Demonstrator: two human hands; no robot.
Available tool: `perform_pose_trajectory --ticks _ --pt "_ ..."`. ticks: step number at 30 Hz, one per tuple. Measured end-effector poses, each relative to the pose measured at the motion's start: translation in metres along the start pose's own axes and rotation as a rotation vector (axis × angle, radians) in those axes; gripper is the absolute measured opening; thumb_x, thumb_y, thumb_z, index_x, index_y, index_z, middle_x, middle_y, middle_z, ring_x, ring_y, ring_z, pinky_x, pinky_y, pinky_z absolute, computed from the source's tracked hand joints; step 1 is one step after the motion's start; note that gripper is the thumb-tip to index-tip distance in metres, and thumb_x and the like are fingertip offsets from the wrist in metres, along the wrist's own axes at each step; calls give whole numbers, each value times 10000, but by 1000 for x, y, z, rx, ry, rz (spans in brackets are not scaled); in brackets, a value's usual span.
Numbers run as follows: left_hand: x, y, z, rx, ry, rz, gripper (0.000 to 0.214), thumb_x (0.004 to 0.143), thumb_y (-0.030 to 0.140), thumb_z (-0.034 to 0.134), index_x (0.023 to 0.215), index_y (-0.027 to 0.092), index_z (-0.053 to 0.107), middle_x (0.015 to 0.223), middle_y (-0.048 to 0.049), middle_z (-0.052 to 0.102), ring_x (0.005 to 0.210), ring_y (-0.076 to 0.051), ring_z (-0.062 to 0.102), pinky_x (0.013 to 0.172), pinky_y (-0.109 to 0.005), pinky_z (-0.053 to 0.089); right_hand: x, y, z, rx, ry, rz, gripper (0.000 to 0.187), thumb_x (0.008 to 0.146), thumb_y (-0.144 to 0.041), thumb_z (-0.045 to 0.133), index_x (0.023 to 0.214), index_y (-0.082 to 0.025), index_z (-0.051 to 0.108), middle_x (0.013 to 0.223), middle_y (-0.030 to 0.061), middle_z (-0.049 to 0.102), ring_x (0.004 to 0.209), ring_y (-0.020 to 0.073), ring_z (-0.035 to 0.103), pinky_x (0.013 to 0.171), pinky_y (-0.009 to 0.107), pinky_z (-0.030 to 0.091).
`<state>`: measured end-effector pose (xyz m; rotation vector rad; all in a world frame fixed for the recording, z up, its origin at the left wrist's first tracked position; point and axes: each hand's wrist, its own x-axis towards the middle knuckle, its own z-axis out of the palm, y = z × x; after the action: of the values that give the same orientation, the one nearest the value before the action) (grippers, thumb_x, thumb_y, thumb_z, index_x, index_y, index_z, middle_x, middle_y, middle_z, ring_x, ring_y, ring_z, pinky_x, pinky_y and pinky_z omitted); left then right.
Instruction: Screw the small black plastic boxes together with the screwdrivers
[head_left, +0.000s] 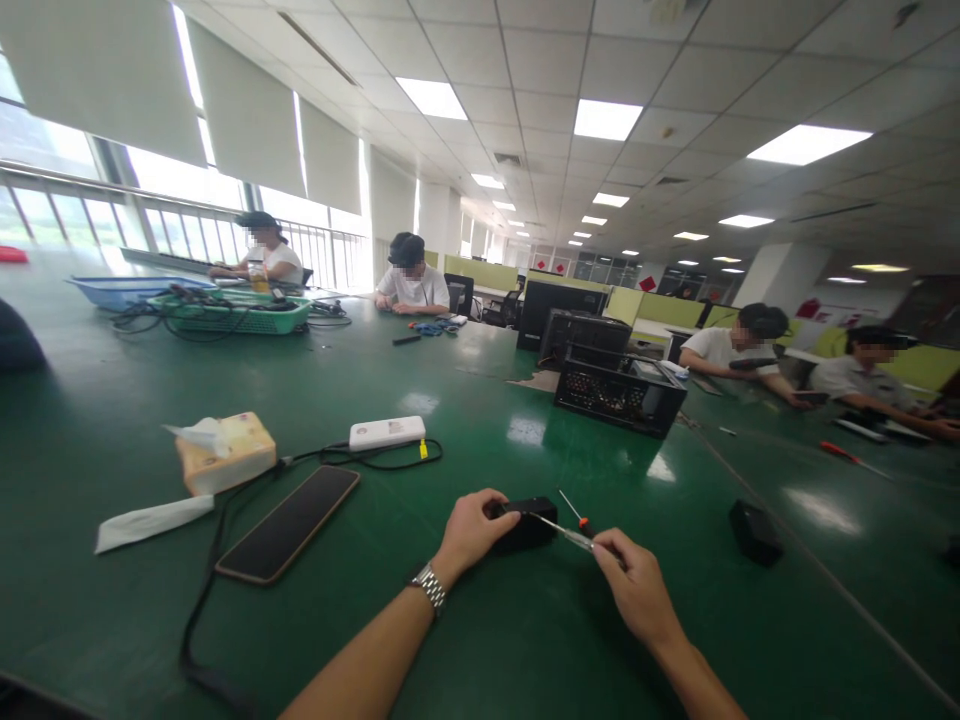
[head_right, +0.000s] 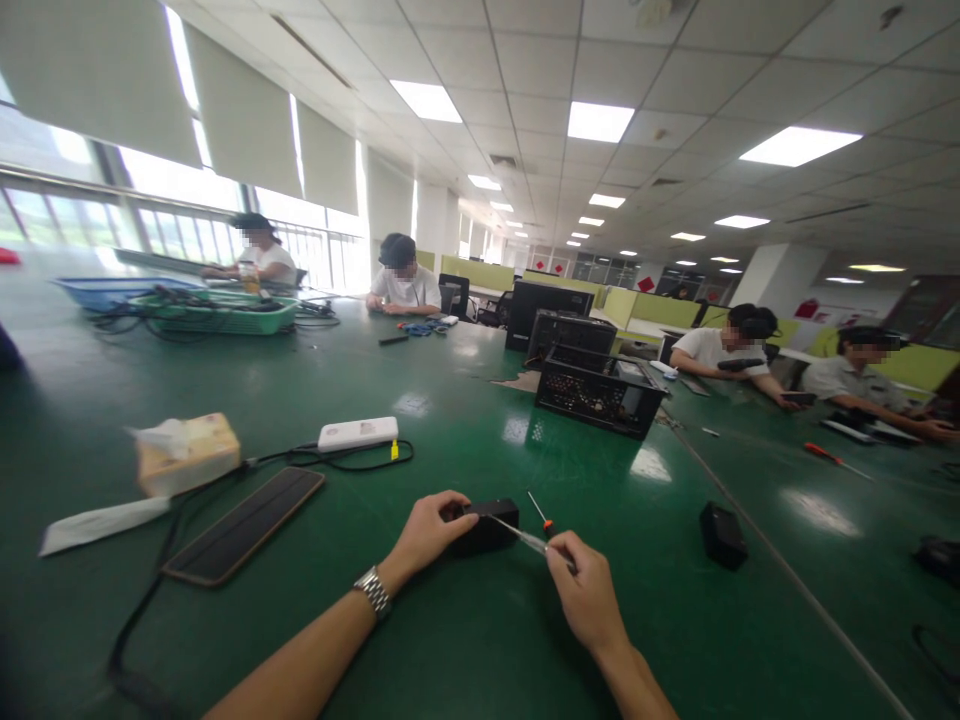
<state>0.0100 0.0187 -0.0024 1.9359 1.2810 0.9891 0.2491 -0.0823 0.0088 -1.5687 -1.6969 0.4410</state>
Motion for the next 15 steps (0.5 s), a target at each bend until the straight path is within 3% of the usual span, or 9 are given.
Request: perform_pose_trajectory --ticks 6,15 --pt "-4 4 -1 -7 -22 -4 365 737 451 622 927 150 704 826 -56 712 726 -208 633 643 -278 461 0 5 -2 -38 24 73 349 906 -435 384 806 -192 613 699 15 606 582 149 516 533 249 371" --pt "-5 4 -1 22 -4 -1 349 748 448 622 930 164 713 845 -51 719 749 -213 643 686 -285 483 0 4 -3 -148 64 -29 292 898 -378 417 752 -192 589 660 8 584 578 151 517 547 259 369"
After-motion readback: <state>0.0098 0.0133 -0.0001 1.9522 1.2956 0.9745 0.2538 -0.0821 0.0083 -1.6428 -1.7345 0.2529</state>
